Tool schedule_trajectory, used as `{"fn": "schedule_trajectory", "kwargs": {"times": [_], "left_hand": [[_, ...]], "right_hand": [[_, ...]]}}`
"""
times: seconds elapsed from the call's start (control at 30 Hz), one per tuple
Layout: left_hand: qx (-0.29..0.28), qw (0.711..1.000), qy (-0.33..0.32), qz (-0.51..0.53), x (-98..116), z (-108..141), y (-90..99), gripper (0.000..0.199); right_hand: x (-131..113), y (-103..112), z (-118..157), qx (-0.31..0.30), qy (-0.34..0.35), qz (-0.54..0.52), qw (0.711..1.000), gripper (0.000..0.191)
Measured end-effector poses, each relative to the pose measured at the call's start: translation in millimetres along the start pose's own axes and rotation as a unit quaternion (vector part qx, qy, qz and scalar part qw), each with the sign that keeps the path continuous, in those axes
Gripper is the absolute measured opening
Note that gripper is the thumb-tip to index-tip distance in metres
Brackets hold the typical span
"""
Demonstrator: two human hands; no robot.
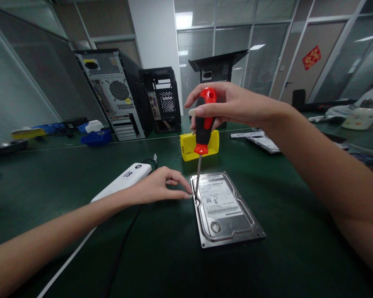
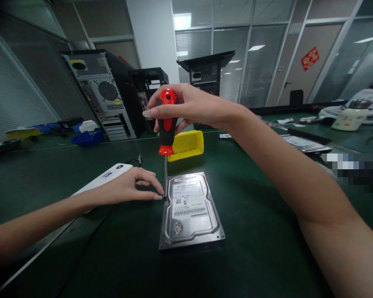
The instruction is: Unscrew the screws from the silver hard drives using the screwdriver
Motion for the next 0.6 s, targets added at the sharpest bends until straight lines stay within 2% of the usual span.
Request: {"fn": "schedule_trajectory", "kwargs": {"times": [0.6], "left_hand": [[-0.004, 1.000, 0.001, -0.002, -12, 1, 0.3, 0.018]], "right_hand": [[1, 0, 0, 0.022, -0.005, 0.002, 1.000, 0.023]]}}
Point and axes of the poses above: each hand's wrist, its own z-axis away from the middle knuckle, its own y-axis out of the back of the hand, x = y × z, the point moved 3 cm from there along -z, towards the middle knuckle, and after that the axes turned 4 degrees about -y, right-handed, at the moved point
